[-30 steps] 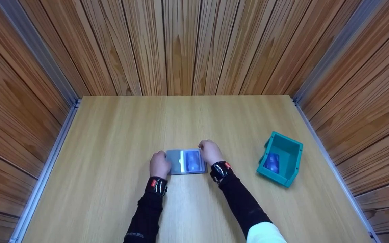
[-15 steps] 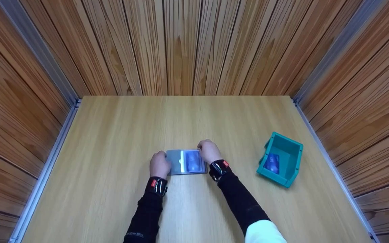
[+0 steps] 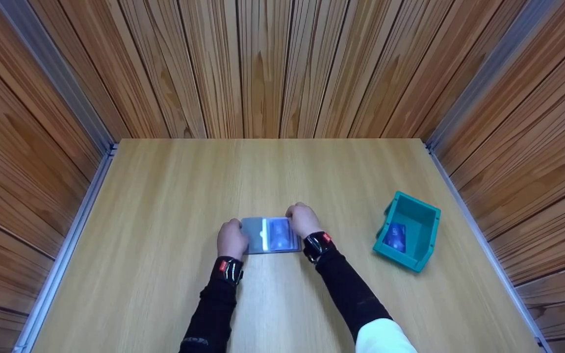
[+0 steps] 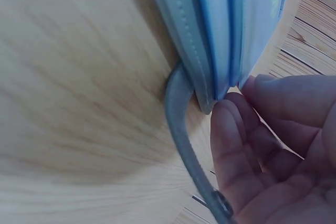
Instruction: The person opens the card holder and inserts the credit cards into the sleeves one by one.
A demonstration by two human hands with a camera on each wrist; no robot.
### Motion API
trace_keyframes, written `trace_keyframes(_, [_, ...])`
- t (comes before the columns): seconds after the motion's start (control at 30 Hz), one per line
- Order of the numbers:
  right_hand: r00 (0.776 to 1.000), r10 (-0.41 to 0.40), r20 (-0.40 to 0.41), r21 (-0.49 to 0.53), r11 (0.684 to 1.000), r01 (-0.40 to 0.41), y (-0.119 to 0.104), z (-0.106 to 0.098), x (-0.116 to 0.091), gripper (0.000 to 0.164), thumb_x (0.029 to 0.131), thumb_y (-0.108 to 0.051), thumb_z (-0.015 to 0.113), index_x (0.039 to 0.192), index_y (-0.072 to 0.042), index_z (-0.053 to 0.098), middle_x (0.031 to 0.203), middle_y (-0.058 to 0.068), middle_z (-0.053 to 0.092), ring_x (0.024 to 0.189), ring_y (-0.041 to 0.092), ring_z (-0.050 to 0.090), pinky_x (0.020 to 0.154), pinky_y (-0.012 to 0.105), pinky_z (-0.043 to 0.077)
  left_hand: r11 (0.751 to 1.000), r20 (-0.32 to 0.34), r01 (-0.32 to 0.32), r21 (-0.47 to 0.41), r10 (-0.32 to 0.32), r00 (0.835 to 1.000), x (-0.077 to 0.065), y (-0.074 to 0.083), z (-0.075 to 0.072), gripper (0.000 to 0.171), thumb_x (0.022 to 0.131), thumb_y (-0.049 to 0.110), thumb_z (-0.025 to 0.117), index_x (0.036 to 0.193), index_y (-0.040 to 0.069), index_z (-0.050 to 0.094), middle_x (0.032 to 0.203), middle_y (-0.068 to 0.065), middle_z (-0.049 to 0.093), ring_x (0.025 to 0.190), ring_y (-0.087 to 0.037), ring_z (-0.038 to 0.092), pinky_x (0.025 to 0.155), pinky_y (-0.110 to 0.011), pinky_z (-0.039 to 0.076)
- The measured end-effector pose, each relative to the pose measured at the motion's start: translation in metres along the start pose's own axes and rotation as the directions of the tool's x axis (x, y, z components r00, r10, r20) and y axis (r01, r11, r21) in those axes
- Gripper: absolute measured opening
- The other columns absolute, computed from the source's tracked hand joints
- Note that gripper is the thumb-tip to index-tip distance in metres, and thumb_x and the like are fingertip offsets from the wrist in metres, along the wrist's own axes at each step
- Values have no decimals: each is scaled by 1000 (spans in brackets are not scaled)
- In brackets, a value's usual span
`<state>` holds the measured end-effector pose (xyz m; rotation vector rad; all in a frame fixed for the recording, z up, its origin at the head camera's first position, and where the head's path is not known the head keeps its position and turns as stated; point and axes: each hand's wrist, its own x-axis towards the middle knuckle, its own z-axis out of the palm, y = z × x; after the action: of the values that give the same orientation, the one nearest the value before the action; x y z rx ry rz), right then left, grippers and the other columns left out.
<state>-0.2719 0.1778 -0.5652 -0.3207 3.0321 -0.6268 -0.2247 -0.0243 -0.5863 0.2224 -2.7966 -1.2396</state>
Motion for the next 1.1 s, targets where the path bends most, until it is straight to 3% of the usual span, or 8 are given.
trace_keyframes(0.4, [996,-56,-75,-14,998,55,0,1,-3,4,83,-1,67,83,0,71,84,13,63,83,32,63,77,42,51,999,1,-12,38,12,1000,0,1,0,22,79,-6,63,100,-11,66,93,-24,65,92,-40,63,83,-50,49])
trace_keyframes(0.6, [999,-17,-44,-6,1000,17,-3,-2,-3,7,87,-4,65,83,-1,70,84,13,63,84,32,62,78,43,50,999,3,-4,36,4,1000,1,2,0,22,79,-7,63,100,-11,66,94,-23,66,93,-40,63,83,-50,49])
trace_keyframes(0.83, [998,57,18,98,993,-58,-7,-4,-1,10,93,-6,61,86,-2,67,86,10,67,83,28,63,79,41,51,1000,6,1,20,-1,1000,0,2,0,20,79,-7,61,99,-11,65,92,-23,65,91,-39,62,83,-50,49])
trace_keyframes(1.1, [996,81,36,165,982,-86,-13,-7,-2,13,95,-2,55,93,0,68,91,11,69,87,27,64,81,40,51,999,1,-20,24,20,1000,1,0,0,21,78,-7,60,98,-11,65,91,-23,65,91,-41,62,82,-51,49])
